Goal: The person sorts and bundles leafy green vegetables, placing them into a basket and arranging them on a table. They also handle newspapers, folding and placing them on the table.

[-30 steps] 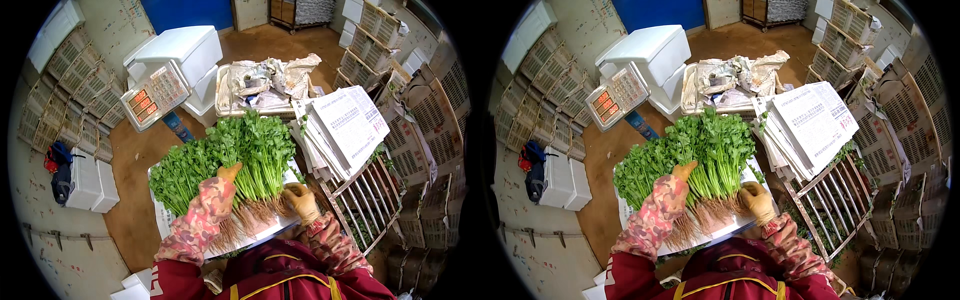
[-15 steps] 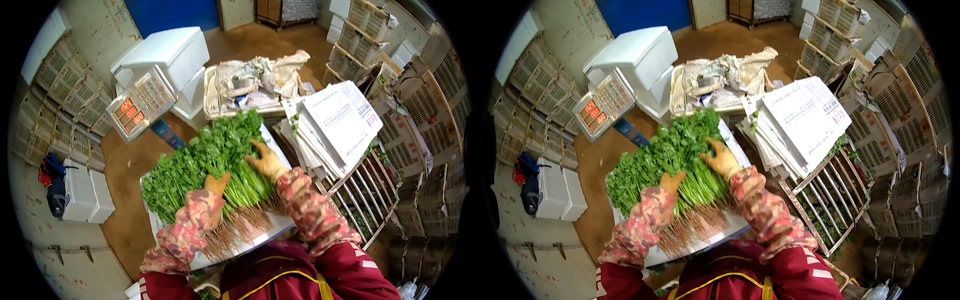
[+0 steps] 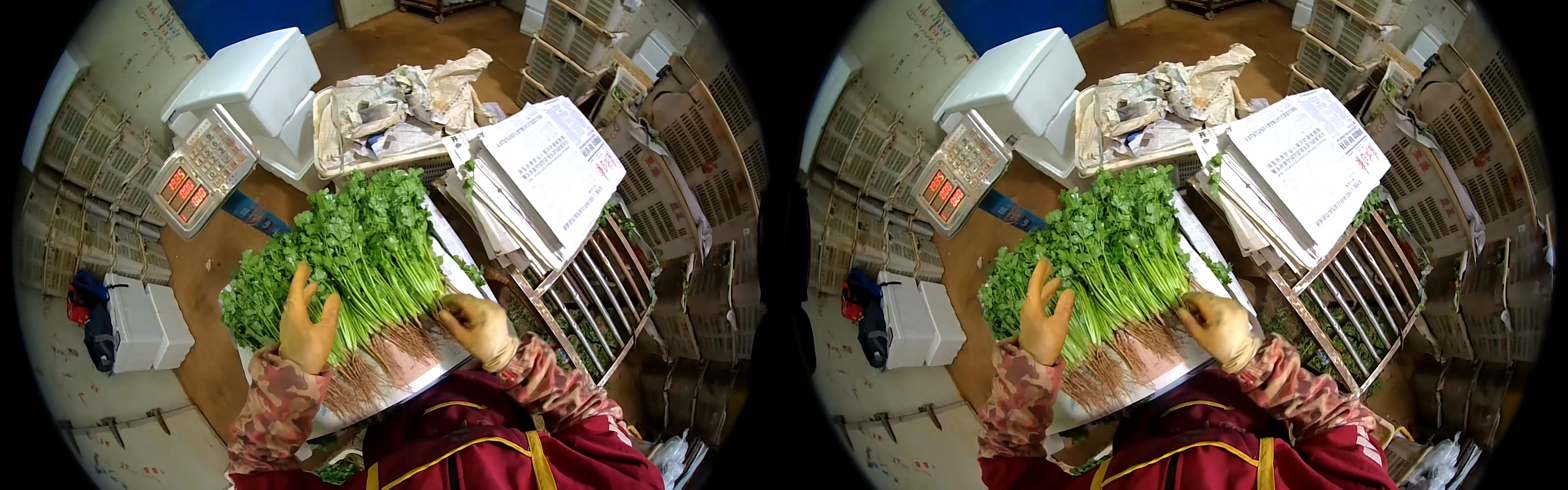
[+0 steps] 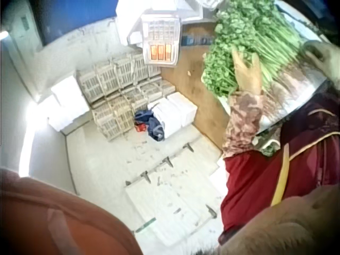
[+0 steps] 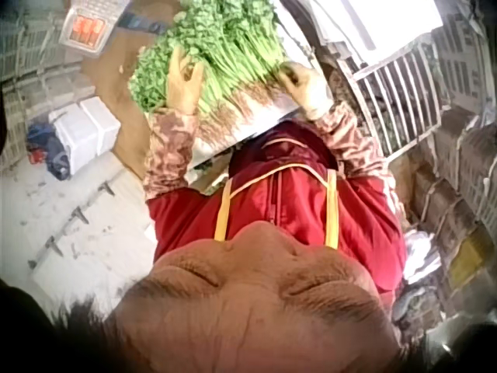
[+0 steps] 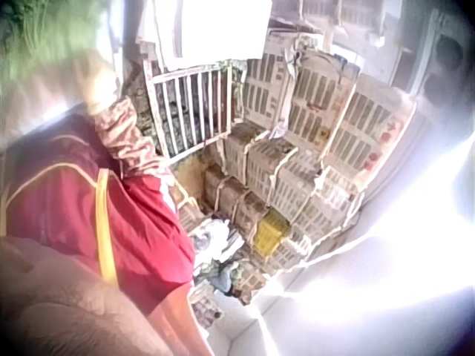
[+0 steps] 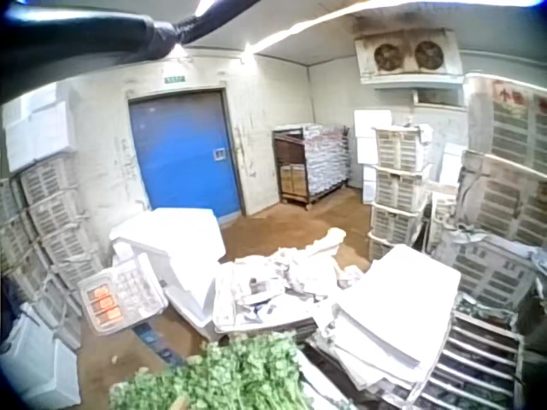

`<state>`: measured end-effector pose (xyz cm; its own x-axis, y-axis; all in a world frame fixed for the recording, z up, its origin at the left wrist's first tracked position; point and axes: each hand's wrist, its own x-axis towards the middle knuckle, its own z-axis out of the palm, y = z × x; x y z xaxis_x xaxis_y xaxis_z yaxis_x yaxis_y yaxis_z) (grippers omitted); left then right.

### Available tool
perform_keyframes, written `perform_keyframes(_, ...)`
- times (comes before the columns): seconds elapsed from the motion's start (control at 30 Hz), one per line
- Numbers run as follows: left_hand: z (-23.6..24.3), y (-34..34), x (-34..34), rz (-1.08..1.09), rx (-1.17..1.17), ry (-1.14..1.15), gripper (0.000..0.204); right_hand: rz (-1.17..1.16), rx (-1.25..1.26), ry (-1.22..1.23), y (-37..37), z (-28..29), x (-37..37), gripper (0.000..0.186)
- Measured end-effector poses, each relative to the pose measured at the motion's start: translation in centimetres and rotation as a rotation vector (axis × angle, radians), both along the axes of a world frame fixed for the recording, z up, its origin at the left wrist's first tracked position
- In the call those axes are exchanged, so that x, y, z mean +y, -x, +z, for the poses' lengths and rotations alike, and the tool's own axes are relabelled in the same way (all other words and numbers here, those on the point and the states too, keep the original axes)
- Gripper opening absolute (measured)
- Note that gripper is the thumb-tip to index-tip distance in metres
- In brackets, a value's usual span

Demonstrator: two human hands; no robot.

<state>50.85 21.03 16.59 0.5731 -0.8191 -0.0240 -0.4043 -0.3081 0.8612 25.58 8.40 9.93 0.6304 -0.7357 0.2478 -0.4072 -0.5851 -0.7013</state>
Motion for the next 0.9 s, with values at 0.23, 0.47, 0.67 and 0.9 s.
perform_keyframes(0.23,-0.9,1.5,-12.9,-0.575,-0.965,-0.097,0.045,-0.079,-0.076,0.034,-0.7,-1.0,-2.3,0.024)
perform_keyframes(0.47,-8.3,1.5,-16.6,-0.666,-0.871,-0.369,0.05,0.225,0.408,0.058,-1.1,-3.0,-5.3,0.027)
perform_keyframes(0.67,-9.1,0.5,-15.1,-0.589,-0.838,-0.367,0.05,0.255,0.244,-0.467,6.2,2.3,-6.6,0.025)
perform_keyframes(0.9,-8.9,0.7,-15.1,-0.559,-0.851,-0.318,0.047,0.087,-0.597,-0.91,9.0,1.4,-9.1,0.027)
